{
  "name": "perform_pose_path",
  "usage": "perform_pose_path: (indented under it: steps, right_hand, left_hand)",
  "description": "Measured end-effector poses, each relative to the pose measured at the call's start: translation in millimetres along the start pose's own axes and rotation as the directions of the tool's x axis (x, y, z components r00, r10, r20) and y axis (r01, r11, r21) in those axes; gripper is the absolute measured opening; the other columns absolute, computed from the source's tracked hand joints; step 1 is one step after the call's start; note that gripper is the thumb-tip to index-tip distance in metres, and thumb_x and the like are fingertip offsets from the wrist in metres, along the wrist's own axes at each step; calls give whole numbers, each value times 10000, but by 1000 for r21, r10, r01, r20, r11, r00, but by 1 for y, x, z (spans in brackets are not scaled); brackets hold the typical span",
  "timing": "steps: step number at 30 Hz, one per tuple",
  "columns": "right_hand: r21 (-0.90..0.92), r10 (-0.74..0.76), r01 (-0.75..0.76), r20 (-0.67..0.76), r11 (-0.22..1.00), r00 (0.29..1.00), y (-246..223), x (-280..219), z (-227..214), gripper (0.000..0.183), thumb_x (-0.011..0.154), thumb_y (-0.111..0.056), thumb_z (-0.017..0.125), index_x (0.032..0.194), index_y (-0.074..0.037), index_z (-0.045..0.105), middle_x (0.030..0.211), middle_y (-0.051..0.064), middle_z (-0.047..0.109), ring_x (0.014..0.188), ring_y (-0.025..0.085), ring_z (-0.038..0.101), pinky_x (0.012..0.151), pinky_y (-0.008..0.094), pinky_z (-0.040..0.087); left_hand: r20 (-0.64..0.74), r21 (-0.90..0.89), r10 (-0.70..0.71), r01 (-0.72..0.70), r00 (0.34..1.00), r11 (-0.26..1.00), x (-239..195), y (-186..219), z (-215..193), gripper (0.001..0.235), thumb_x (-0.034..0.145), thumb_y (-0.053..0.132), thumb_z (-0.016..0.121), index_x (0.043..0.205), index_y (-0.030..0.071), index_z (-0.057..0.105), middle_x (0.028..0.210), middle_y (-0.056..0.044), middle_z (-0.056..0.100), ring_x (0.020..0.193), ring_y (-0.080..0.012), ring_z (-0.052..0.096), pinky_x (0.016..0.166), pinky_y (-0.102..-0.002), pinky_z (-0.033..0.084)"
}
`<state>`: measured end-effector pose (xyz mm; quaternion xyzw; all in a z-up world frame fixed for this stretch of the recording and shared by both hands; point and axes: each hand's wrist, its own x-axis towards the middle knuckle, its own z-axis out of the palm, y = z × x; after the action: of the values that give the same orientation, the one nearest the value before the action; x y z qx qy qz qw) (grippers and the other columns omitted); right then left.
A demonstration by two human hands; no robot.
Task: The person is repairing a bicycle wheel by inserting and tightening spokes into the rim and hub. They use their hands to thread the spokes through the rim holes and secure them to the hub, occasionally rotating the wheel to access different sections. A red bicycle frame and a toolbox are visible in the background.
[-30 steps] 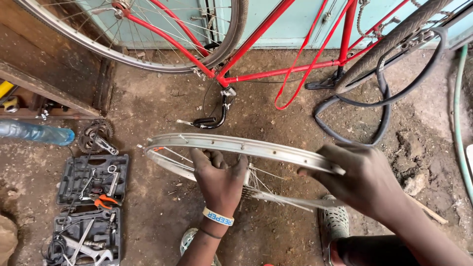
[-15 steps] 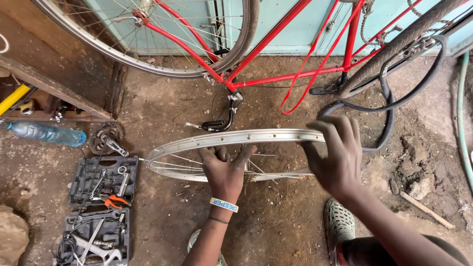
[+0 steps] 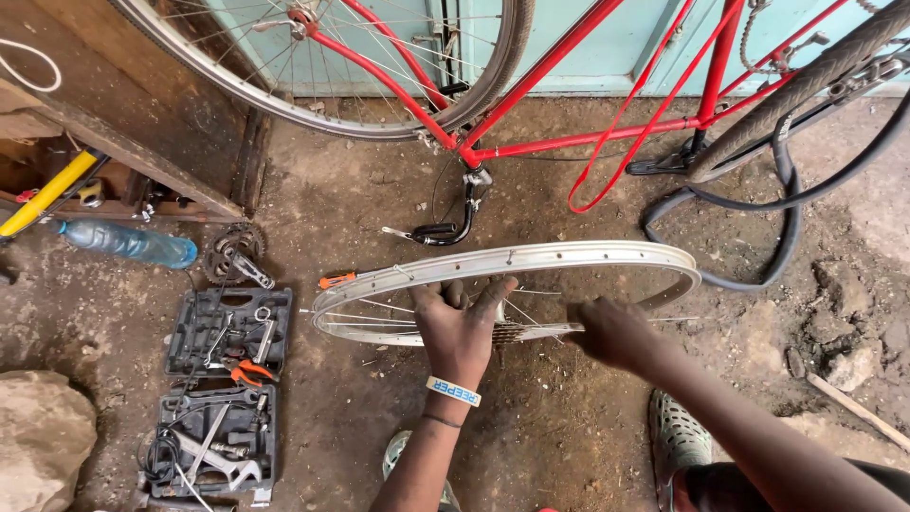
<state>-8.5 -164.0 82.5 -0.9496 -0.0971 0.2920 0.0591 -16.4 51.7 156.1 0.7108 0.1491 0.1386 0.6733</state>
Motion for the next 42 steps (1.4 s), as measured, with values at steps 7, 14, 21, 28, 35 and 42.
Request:
perform_pose_path:
  steps: [7, 14, 21, 28, 35, 42]
  right_hand:
    - [-410, -52, -60, -258, 910, 965, -11, -94, -102, 355, 1056, -389, 508, 757, -236, 623, 599, -81, 610, 454, 115, 551, 433, 323, 367]
    - [-219, -396, 359, -735, 907, 550, -9, -118, -126, 127, 969, -273, 674, 961, -156, 725, 887, -11, 726, 716, 219, 680, 519, 383, 487]
    - [-90, -371, 600, -855, 795, 363, 10, -84, -117, 179, 972, -166, 674, 998, 9, 645, 1158, 190, 597, 1039, 328, 614, 881, 435, 529]
    - [51, -269, 708, -904, 704, 333, 3, -57, -113, 143, 1045, -106, 570, 1021, 34, 554, 1160, 196, 631, 1043, 318, 653, 925, 417, 534]
    - [46, -250, 706, -917, 707, 310, -7, -53, -116, 155, 1060, -129, 545, 995, 11, 549, 1135, 182, 649, 987, 310, 648, 876, 415, 517]
    - [-24, -308, 708, -910, 706, 277, -26, -63, -119, 181, 1041, -162, 565, 975, 6, 582, 1095, 176, 660, 938, 310, 654, 828, 422, 534]
  left_hand:
    - [9, -40, 20, -20, 1000, 999, 7, -33, 8, 639, 671, 291, 959, 1078, 104, 503, 688, 57, 325, 606, -98, 297, 570, -282, 375]
    - [15, -18, 76, -76, 997, 997, 8, -40, 7, 641, 684, 374, 932, 889, 123, 380, 676, 39, 378, 606, -114, 344, 595, -306, 380]
    - [14, 0, 92, -92, 996, 996, 14, -39, 2, 739, 701, 359, 915, 1191, 75, 440, 667, 40, 390, 595, -93, 366, 593, -267, 406]
    - [5, 64, -4, 4, 1000, 998, 15, -34, -7, 657, 699, 394, 888, 1051, 109, 411, 954, -24, 632, 887, -183, 710, 857, -363, 664]
    - [-225, -177, -43, 2, 973, 984, -9, -52, -3, 571, 726, 336, 879, 1022, 118, 442, 949, -33, 482, 815, -158, 484, 743, -278, 520]
    - [294, 167, 297, -355, 908, 920, -26, -12, 14, 463, 940, 559, 566, 1062, 118, 631, 1000, -60, 684, 921, -216, 679, 820, -347, 568]
